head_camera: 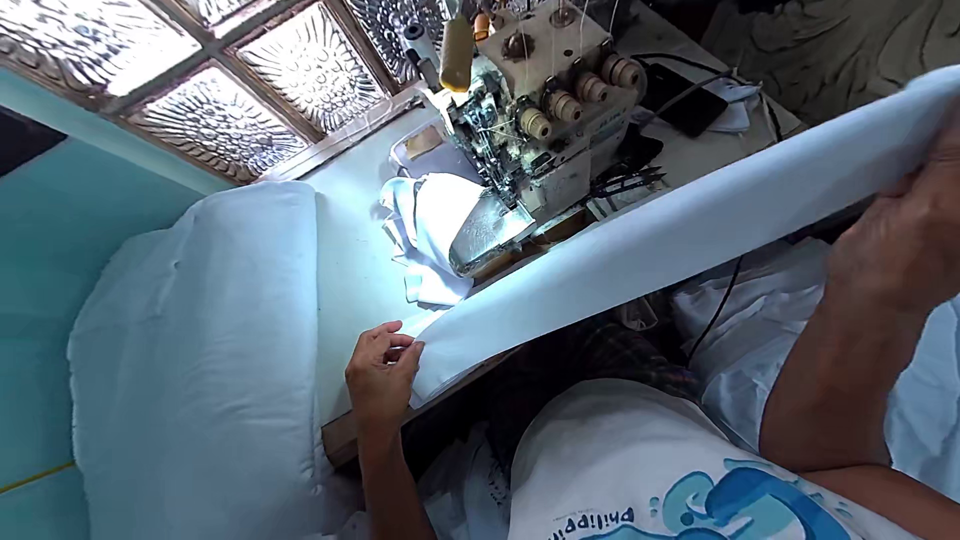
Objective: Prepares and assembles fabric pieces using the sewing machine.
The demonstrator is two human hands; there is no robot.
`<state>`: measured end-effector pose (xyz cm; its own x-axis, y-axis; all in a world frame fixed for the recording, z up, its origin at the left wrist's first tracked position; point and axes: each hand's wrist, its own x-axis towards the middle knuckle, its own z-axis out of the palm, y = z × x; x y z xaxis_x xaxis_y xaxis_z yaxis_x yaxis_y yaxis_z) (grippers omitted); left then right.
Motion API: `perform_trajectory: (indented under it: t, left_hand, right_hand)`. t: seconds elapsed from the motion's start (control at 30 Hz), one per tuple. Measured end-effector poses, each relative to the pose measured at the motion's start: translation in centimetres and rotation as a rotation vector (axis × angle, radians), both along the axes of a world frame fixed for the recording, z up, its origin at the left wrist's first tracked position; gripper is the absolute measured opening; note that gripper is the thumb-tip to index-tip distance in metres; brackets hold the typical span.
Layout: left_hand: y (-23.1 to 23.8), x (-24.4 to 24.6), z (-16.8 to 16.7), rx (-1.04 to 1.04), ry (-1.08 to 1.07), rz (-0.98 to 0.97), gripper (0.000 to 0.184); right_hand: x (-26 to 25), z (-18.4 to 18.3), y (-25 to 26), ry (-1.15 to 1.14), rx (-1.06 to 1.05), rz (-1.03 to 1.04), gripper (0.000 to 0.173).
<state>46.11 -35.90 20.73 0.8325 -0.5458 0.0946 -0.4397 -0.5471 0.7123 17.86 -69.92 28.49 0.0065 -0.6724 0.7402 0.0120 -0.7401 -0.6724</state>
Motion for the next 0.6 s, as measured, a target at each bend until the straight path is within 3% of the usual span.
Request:
perform_trajectory:
  t: [0.07, 0.2, 0.27, 0.33, 0.4, 0.47, 0.53, 0.6]
  left_hand:
    - [0.7, 0.1, -0.3, -0.108, 0.085, -0.002, 0.01]
    - [4.5, 1.7, -0.3, -0.41, 0.21, -0.144, 0.012]
    - [6.9, 2.2, 1.0, -0.524, 0.218, -0.078, 0.018]
    - [9.8, 2.8, 2.9, -0.596, 0.164, 0.124, 0.019]
    - [14.6, 4.6, 4.1, -0.626, 0.049, 0.256, 0.016]
    - [18.2, 5.9, 5.1, -0.677, -0.051, 0.266, 0.017]
    - [16.0, 4.2, 6.8, -0.782, -0.115, 0.312, 0.02]
    - [11.8, 2.2, 8.2, -0.803, -0.113, 0.169, 0.013]
  right_hand:
    - [0.4, -0.2, -0.7, 0.106, 0.091, 0.073, 0.029]
    - [1.6, -1.3, -0.4, 0.584, 0.25, 0.026, 0.048]
    - [3.1, -2.1, 0.2, 0.747, 0.356, 0.104, 0.045]
    - [5.1, -3.2, 1.7, 0.823, 0.417, 0.254, 0.039]
    - [6.8, -4.2, 4.2, 0.841, 0.385, 0.434, 0.033]
    - [8.3, -5.4, 6.6, 0.793, 0.307, 0.571, 0.022]
    - [9.9, -6.0, 8.0, 0.763, 0.247, 0.659, 0.01]
    - [10.9, -6.5, 8.6, 0.746, 0.183, 0.711, 0.012]
